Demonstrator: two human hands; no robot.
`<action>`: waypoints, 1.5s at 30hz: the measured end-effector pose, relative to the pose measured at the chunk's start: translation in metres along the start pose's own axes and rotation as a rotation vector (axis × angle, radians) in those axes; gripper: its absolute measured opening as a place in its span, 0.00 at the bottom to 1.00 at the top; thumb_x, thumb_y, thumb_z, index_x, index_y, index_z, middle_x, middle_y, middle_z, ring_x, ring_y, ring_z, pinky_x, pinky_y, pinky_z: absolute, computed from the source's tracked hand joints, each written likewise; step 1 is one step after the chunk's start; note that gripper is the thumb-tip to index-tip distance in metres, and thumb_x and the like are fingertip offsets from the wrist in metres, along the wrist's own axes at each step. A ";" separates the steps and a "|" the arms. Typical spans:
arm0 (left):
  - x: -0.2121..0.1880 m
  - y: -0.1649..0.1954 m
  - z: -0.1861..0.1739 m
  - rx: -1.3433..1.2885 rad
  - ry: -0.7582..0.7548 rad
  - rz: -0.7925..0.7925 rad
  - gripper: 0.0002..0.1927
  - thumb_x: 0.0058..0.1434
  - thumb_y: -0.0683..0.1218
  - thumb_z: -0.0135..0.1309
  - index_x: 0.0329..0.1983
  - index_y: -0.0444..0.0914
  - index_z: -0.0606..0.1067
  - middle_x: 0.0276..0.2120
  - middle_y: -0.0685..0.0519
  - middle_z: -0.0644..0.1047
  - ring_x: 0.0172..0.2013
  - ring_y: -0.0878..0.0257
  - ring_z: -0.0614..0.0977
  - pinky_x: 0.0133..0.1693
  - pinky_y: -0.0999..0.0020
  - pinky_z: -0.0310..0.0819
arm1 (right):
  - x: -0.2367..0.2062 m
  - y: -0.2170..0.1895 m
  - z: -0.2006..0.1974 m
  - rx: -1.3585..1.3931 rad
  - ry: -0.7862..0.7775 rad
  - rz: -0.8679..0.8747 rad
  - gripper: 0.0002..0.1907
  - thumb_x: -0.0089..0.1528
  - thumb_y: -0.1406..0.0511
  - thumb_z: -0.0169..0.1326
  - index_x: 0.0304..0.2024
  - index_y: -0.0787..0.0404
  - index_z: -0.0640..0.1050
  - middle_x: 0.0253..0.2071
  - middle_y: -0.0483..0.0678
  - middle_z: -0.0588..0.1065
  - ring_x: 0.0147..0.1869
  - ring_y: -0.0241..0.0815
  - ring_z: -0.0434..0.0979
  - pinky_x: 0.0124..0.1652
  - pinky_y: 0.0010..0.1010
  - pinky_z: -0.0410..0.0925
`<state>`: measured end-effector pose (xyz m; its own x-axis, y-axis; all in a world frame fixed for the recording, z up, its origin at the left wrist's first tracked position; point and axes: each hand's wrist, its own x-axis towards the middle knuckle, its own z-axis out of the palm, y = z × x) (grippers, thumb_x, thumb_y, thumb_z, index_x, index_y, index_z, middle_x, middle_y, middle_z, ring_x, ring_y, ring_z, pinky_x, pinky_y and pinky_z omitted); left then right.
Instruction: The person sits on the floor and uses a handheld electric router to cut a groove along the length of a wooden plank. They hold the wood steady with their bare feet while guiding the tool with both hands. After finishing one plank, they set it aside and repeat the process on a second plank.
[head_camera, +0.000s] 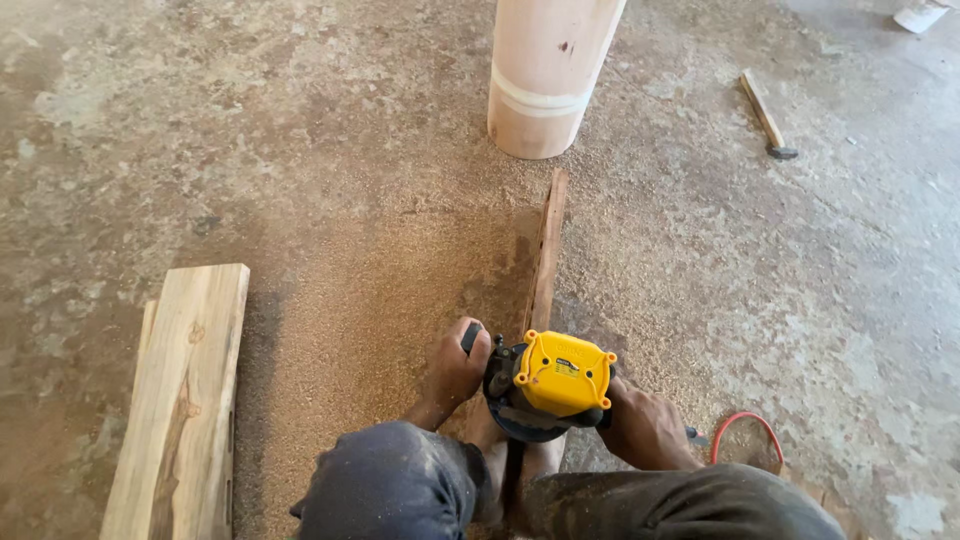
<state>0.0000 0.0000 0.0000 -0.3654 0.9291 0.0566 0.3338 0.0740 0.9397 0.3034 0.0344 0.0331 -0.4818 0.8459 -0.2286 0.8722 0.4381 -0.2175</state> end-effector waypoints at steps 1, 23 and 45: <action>0.001 0.000 0.000 -0.018 0.007 0.011 0.16 0.63 0.54 0.48 0.39 0.37 0.76 0.29 0.44 0.80 0.31 0.52 0.83 0.36 0.58 0.76 | -0.002 -0.007 -0.006 -0.014 -0.039 0.030 0.13 0.64 0.57 0.52 0.47 0.55 0.71 0.29 0.45 0.78 0.22 0.40 0.80 0.25 0.35 0.73; 0.024 0.001 0.000 -0.060 -0.028 0.066 0.14 0.64 0.49 0.48 0.37 0.33 0.76 0.28 0.45 0.79 0.30 0.55 0.82 0.34 0.59 0.76 | 0.006 -0.022 -0.039 -0.007 0.000 -0.007 0.14 0.65 0.55 0.51 0.43 0.58 0.72 0.23 0.47 0.75 0.19 0.42 0.74 0.22 0.38 0.67; 0.046 0.012 0.001 -0.007 -0.069 -0.038 0.14 0.63 0.51 0.49 0.37 0.35 0.77 0.27 0.46 0.79 0.29 0.56 0.82 0.34 0.59 0.76 | 0.016 -0.019 -0.054 -0.072 0.044 0.018 0.14 0.60 0.54 0.59 0.41 0.55 0.75 0.21 0.49 0.75 0.25 0.51 0.77 0.28 0.43 0.67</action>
<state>-0.0115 0.0442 0.0135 -0.3166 0.9486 -0.0020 0.3147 0.1070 0.9432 0.2840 0.0562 0.0850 -0.4629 0.8659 -0.1896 0.8855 0.4417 -0.1445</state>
